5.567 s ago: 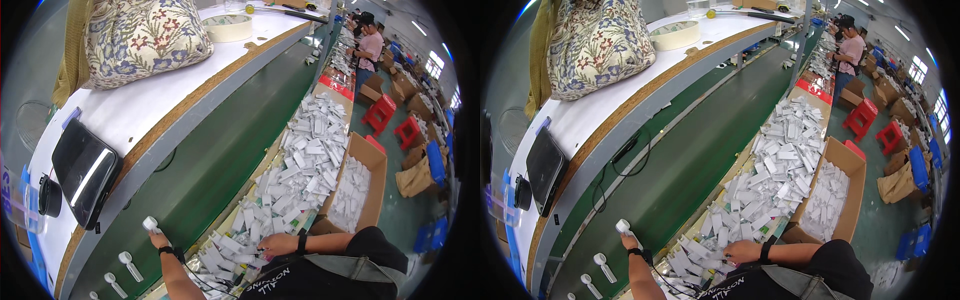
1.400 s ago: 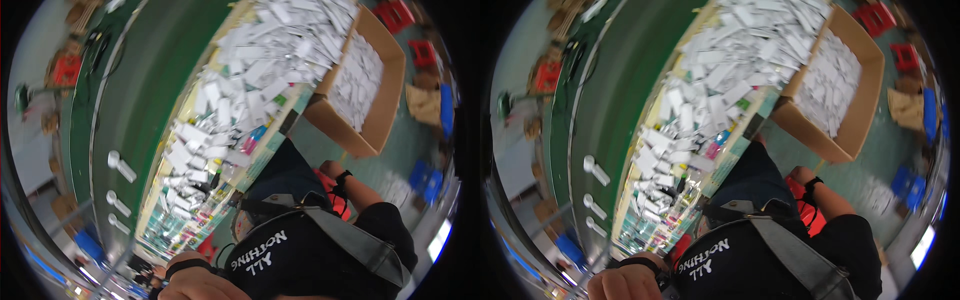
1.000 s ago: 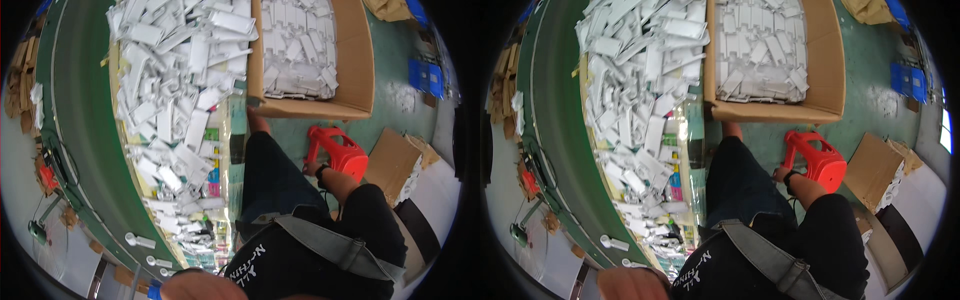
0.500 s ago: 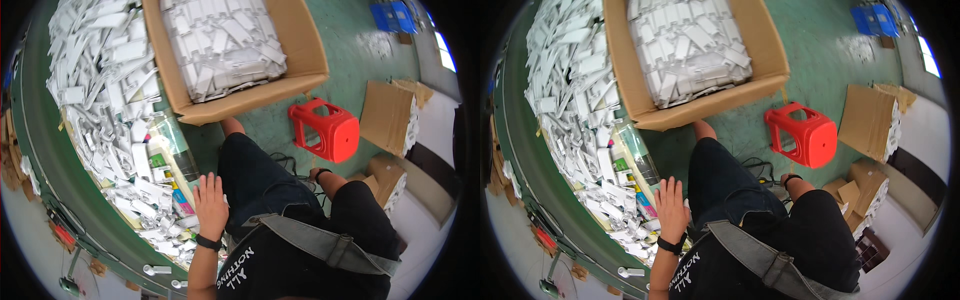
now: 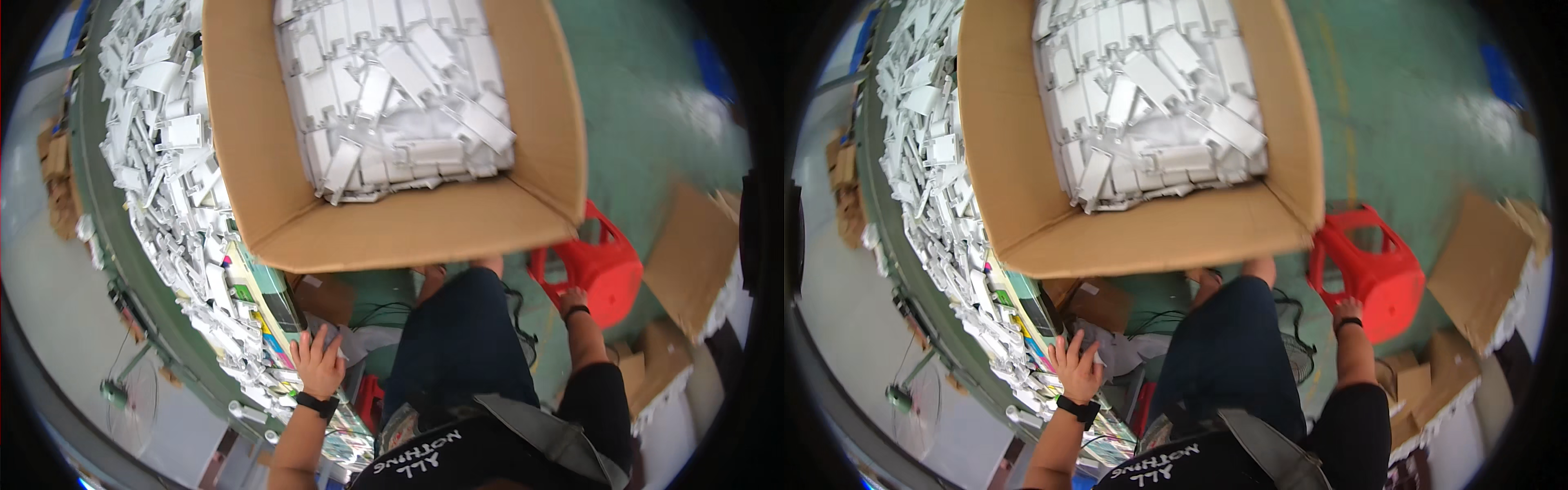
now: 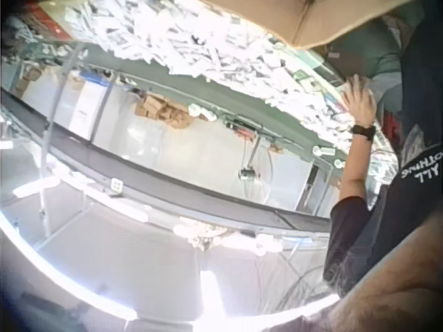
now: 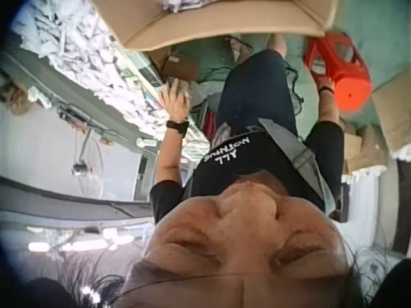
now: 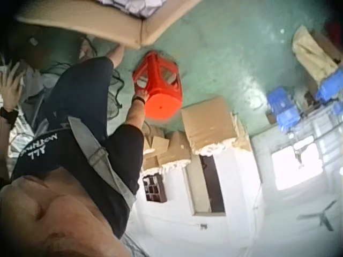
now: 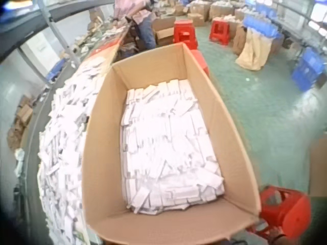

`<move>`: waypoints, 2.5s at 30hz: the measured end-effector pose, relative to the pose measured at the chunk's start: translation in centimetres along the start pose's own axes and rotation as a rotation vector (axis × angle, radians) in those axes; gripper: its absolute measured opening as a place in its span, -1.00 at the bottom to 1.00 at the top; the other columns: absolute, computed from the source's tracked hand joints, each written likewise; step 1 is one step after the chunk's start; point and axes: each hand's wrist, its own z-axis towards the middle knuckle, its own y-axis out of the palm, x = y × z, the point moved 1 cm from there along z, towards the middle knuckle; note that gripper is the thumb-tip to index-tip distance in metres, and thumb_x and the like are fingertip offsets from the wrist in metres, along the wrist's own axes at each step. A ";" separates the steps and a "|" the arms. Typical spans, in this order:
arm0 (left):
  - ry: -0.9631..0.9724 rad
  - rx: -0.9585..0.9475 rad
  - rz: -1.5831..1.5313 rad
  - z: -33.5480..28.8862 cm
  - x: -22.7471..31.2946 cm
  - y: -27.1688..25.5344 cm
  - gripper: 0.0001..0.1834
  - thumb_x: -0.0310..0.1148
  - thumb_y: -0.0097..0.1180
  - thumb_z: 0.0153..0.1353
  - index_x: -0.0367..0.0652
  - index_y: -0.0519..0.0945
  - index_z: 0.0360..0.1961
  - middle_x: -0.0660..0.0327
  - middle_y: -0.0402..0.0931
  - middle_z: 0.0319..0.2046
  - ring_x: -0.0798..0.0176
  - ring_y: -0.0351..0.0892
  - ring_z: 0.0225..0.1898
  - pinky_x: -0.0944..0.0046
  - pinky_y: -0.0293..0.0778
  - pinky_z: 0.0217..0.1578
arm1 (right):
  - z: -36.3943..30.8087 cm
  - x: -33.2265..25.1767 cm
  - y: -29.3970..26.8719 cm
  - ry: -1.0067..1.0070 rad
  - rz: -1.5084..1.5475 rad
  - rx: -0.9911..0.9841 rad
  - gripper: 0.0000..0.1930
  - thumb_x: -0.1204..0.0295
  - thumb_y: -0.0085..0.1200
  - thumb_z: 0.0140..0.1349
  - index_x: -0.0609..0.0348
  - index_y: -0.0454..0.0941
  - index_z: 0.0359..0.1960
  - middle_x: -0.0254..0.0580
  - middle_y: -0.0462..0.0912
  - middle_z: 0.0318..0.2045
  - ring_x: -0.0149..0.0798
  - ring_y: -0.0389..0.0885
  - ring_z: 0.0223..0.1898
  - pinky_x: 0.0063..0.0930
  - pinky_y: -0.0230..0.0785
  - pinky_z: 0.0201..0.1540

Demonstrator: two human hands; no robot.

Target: The recorder is assembling small portable hand fans by attaching plastic components and internal battery parts.

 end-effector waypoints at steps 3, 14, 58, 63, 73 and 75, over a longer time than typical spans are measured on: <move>-0.023 -0.028 0.079 -0.7 0.0 -0.3 -0.60 -0.31 0.11 -0.16 0.21 0.60 -0.19 0.30 0.34 0.11 -0.03 0.09 0.20 -0.14 -0.10 0.20 | 3.7 3.4 -3.3 0.031 0.284 0.176 -0.53 0.34 0.02 0.02 0.09 0.38 0.04 -0.13 0.32 0.14 -0.08 0.19 0.23 -0.20 0.04 0.26; 0.024 -0.156 0.104 -1.5 0.3 0.8 -0.59 -0.26 0.14 -0.20 0.31 0.61 -0.20 0.34 0.29 0.14 0.00 -0.14 0.31 -0.15 -0.12 0.16 | 19.7 7.4 -3.8 0.149 -0.019 0.240 -0.29 0.08 0.08 -0.02 -0.01 0.23 0.21 -0.15 0.22 0.24 -0.10 0.11 0.29 -0.11 -0.07 0.29; 0.062 -0.818 -1.479 -3.2 -4.8 2.4 -0.42 -0.06 -0.16 0.23 -0.05 0.23 0.25 0.11 0.04 0.30 0.11 -0.10 0.35 -0.07 -0.24 0.27 | 2.8 -26.5 -25.6 -0.023 -0.119 0.281 -0.56 0.17 -0.04 0.08 0.03 0.42 0.00 -0.06 0.43 0.02 -0.06 0.37 0.07 -0.17 0.17 0.13; -0.001 -0.623 -1.621 -3.8 -4.4 2.8 -0.47 -0.13 -0.16 0.25 -0.01 0.26 0.23 0.13 0.10 0.28 0.16 -0.03 0.33 -0.02 -0.18 0.28 | 4.1 -29.1 -29.1 -0.117 -0.152 0.374 -0.58 0.18 -0.05 0.09 0.03 0.45 -0.02 -0.05 0.46 0.00 -0.05 0.40 0.05 -0.18 0.20 0.11; 0.263 0.094 -0.424 -0.4 -2.5 -0.8 -0.55 -0.33 0.02 0.08 -0.19 0.45 0.05 0.02 0.33 0.11 0.01 0.31 0.13 0.09 0.13 0.17 | 6.0 -34.3 -33.8 -0.447 -0.217 0.560 -0.63 0.20 -0.08 0.12 0.04 0.49 -0.07 -0.03 0.51 -0.05 -0.05 0.46 0.00 -0.19 0.25 0.08; 0.176 0.148 -0.357 -0.6 -2.0 -1.5 -0.65 -0.23 0.15 -0.10 0.05 0.60 -0.19 0.37 0.45 -0.04 0.23 0.19 0.21 0.03 0.07 0.14 | 5.5 -35.0 -33.1 -0.534 -0.240 0.576 -0.64 0.21 -0.08 0.12 0.04 0.50 -0.07 -0.03 0.52 -0.06 -0.04 0.47 -0.01 -0.19 0.26 0.07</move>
